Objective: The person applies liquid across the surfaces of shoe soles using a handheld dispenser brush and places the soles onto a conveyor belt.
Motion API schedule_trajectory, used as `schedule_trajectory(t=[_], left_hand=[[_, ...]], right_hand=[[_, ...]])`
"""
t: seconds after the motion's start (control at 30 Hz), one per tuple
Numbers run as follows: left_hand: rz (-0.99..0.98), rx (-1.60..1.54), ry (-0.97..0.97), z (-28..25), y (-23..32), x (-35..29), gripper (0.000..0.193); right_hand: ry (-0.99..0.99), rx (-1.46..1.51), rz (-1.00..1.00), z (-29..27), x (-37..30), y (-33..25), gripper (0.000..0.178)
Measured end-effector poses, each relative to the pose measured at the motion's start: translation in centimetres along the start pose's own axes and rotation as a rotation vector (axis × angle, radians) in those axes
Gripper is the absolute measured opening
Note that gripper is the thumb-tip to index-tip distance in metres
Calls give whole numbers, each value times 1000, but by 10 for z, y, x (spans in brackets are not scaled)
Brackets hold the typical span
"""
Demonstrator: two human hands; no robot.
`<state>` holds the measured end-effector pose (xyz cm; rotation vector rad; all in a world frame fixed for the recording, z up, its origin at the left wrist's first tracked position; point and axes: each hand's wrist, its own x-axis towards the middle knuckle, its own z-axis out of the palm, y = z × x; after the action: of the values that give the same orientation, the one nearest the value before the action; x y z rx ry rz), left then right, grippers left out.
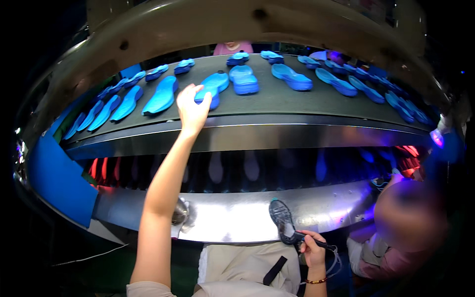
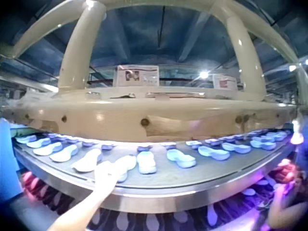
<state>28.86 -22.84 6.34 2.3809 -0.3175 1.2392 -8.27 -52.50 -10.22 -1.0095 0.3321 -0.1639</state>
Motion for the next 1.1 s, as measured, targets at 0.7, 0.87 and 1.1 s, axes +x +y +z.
schedule_trajectory(t=[0.7,0.87,1.1], left_hand=[[-101,-863,88,-17,16,-47,22],[-707,-1430,188,-60,27,-119,44],[-727,-2308,-431,-66,20,-231,70]], right_hand=[[-100,48,30,8,10,13,22],[4,50,44,12,18,14,22],[100,96,-93,13,21,4,33]])
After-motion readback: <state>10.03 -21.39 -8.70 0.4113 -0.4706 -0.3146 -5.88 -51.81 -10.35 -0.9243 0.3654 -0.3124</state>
